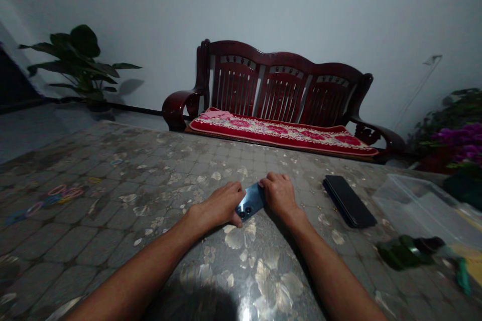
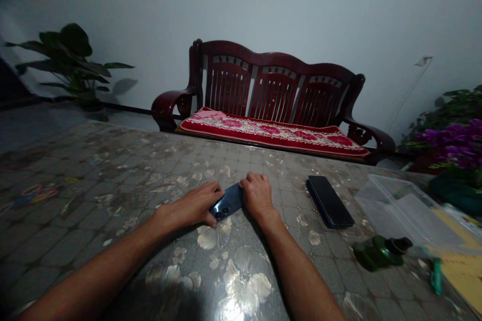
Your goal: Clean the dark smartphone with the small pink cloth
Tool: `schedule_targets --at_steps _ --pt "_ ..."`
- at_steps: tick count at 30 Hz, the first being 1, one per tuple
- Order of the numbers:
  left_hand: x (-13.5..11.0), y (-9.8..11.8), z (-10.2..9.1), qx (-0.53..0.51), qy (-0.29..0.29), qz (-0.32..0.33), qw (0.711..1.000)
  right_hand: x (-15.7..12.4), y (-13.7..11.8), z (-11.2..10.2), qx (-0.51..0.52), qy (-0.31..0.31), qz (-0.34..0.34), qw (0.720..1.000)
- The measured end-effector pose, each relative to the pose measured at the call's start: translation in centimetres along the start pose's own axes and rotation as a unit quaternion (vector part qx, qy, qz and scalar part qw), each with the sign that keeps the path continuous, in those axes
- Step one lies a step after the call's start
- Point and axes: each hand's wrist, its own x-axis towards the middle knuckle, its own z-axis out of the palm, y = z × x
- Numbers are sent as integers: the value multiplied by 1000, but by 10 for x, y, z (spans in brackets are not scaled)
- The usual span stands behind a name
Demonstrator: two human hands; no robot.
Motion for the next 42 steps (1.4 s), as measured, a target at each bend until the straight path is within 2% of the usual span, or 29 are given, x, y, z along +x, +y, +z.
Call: schedule_targets --at_steps 2,5,12,19,27,29,32,34,40,42 --pt "1 -1 2 -5 7 10 1000 4 9 3 -21 1 36 999" --pt "2 0 4 4 12 17 1000 7 11 4 -17 -3 38 999" --pt "2 10 5 29 4 -1 1000 2 -12 -5 62 -38 -64 995" --pt "1 18 3 27 3 -18 999 7 1 -1 12 -15 22 1000" --pt "2 24 6 -4 28 -44 999 1 -10 -3 81 -31 -97 991" --pt "2 28 7 -6 32 -54 998 3 -4 -2 65 -22 -77 995" --pt "1 33 8 -4 35 -65 997 4 7 1 27 -6 -7 1000" --pt "0 36 8 -1 37 -68 997 3 10 1 23 -5 10 1000" --pt "-1 40 10 -7 36 -90 995 -9 5 -10 99 -42 -105 989" --pt "0 41 11 1 39 -100 994 -10 9 -10 102 -41 -104 989"
